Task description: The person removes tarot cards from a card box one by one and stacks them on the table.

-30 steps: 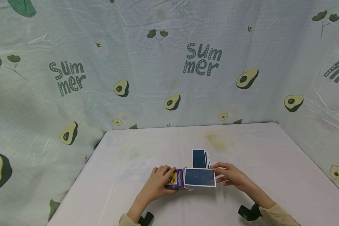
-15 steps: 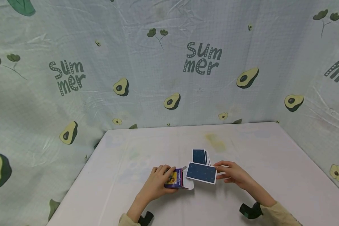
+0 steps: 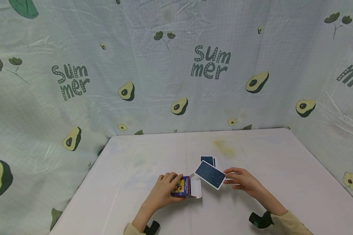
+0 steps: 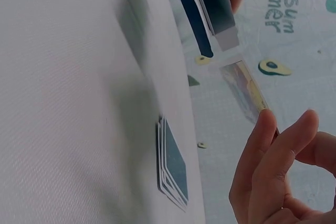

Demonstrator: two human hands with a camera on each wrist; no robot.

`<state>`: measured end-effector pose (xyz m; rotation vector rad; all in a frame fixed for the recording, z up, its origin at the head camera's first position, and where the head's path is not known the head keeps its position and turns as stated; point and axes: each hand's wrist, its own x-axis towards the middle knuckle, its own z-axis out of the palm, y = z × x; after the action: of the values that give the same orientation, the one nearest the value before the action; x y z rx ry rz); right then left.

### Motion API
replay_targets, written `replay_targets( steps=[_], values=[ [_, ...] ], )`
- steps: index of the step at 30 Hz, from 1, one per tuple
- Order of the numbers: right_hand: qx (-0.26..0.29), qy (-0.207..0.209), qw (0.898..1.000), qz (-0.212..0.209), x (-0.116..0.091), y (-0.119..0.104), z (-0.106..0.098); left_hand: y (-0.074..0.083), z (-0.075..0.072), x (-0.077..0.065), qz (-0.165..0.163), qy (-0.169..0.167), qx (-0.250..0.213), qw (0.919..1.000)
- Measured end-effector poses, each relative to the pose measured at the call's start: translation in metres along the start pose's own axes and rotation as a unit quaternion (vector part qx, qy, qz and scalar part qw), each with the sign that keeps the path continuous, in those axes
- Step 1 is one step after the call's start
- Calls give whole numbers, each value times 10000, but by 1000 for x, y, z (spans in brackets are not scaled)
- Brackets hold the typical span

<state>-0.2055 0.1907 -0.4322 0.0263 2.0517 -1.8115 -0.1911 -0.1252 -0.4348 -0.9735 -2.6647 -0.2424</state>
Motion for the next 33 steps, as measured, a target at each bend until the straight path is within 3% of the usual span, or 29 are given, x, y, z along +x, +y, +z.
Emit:
replay_targets(
  steps=[12,33],
  values=[
    [26,188,9998,-16,4,0,3,0,1,0,-90,-118,-51,9999],
    [879,198,9959,63,19,2,-1,-1,6,0,73,96,18,9999]
  ],
)
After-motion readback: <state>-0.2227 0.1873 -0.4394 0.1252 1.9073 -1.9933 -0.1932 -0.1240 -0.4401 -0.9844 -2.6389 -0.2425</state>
